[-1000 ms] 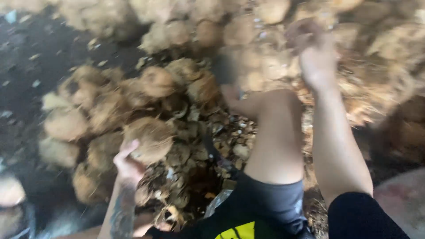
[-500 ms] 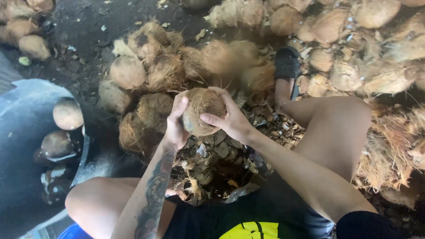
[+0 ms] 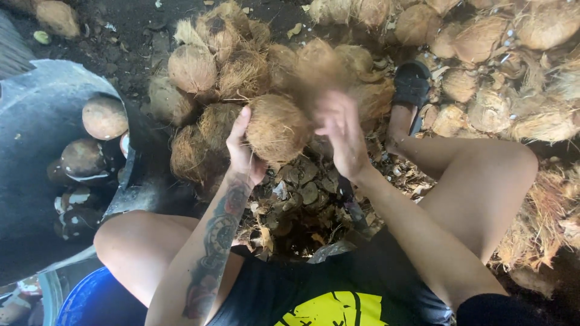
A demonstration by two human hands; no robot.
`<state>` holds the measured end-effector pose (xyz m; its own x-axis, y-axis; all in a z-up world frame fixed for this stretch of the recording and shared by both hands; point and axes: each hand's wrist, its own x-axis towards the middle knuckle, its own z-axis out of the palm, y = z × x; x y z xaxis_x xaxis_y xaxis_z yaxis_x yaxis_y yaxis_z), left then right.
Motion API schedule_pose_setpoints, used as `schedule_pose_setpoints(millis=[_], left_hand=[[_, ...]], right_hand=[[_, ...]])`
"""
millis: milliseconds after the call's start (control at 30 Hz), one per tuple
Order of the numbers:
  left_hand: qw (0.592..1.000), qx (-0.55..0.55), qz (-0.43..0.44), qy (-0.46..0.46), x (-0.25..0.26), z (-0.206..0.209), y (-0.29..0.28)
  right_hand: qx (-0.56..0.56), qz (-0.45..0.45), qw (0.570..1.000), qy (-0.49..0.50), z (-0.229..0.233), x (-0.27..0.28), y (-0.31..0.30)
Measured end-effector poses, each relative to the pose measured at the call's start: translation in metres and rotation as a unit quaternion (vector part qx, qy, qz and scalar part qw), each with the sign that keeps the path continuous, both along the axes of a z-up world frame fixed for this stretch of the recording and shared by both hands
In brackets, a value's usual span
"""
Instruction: The person sits on the ground and uses a machete to peel the husk off a coconut. They rotate the coconut to remove the fibrous outer layer and then place the peeled coconut into a bucket.
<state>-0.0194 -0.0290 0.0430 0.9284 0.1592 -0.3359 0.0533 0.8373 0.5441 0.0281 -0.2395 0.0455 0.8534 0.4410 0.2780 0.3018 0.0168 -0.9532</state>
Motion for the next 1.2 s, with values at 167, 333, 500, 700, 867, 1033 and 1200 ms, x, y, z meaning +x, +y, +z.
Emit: schedule_pose_setpoints(millis=[167, 333, 500, 700, 867, 1033, 1200], left_hand=[[0.998, 0.033, 0.042, -0.015, 0.007, 0.006, 0.011], [0.995, 0.029, 0.076, -0.049, 0.008, 0.013, 0.017], [0.996, -0.002, 0.071, -0.054, 0.004, 0.039, 0.011], [0.984, -0.069, 0.159, -0.039, -0.007, 0.089, -0.015], [0.985, -0.052, 0.164, -0.024, -0.008, 0.045, 0.002], [0.999, 0.011, 0.043, -0.023, -0.002, 0.017, 0.008], [0.994, -0.026, 0.03, -0.106, -0.022, 0.029, 0.019]], right_hand=[[-0.418, -0.043, 0.879, 0.225, -0.098, -0.001, -0.042], [-0.619, 0.081, 0.746, 0.23, -0.31, -0.028, -0.127], [-0.615, 0.068, 0.749, 0.235, -0.23, -0.043, -0.08], [-0.468, -0.033, 0.809, 0.355, -0.201, -0.023, -0.076], [-0.166, -0.193, 0.862, 0.438, -0.14, -0.012, -0.041], [0.012, -0.088, 0.916, 0.392, -0.01, -0.034, -0.017], [0.097, -0.026, 0.93, 0.353, 0.015, -0.078, -0.026]])
